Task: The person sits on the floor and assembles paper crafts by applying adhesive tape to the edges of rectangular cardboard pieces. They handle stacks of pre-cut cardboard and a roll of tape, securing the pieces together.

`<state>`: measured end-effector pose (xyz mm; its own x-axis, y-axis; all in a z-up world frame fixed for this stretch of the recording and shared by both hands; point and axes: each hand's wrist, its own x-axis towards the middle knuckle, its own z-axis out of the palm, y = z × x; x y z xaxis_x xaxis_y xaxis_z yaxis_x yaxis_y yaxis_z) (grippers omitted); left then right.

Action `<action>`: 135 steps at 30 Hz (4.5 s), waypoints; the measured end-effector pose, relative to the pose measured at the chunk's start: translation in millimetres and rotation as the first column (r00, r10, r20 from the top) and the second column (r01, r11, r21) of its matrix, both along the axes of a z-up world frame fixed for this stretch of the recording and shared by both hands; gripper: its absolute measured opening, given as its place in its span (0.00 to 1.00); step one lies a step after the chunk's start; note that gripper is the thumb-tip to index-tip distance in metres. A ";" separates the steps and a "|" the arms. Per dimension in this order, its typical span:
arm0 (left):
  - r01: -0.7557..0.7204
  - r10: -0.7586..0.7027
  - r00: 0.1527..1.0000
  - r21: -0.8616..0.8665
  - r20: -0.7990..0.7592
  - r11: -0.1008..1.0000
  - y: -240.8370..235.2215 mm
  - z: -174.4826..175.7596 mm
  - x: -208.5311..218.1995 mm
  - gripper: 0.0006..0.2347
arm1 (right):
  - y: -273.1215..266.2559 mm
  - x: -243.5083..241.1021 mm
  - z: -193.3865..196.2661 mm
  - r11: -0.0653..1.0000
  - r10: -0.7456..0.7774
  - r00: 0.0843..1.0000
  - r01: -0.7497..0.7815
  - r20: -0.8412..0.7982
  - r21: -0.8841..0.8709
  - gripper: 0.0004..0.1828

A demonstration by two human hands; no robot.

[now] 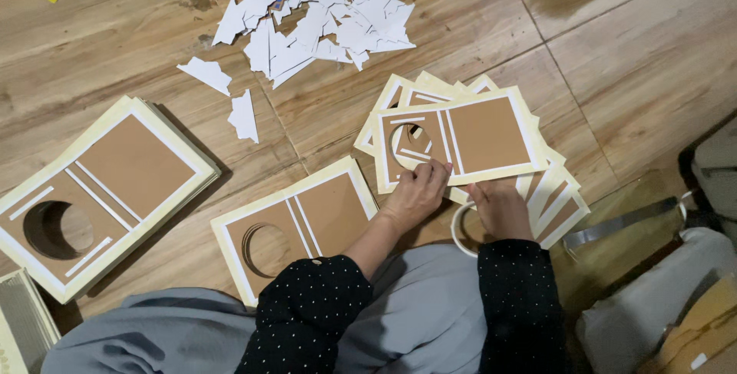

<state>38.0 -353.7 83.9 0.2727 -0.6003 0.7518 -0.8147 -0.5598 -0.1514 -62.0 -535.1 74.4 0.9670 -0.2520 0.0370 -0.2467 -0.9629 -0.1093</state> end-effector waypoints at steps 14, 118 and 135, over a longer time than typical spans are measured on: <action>0.207 -0.038 0.726 0.166 -0.687 0.964 58.9 4.4 -6.2 0.18 | 77.4 -0.5 130.7 0.647 -0.317 0.948 0.207 0.013 0.734 0.10; -0.199 0.355 -0.316 0.427 -0.880 0.882 299.2 -54.7 -30.9 0.04 | 289.3 42.9 -26.9 0.858 0.078 0.791 0.256 -0.607 0.444 0.11; -0.254 0.482 0.780 0.503 -0.399 0.826 264.1 -58.0 -107.9 0.10 | 303.6 32.1 -12.6 0.929 0.153 0.873 0.033 -0.463 0.368 0.08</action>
<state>-69.9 -89.6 26.0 0.7955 -0.5829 0.1657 -0.5797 -0.8116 -0.0722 -29.9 -231.6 61.8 0.8540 -0.0990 -0.5108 -0.3000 -0.8958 -0.3279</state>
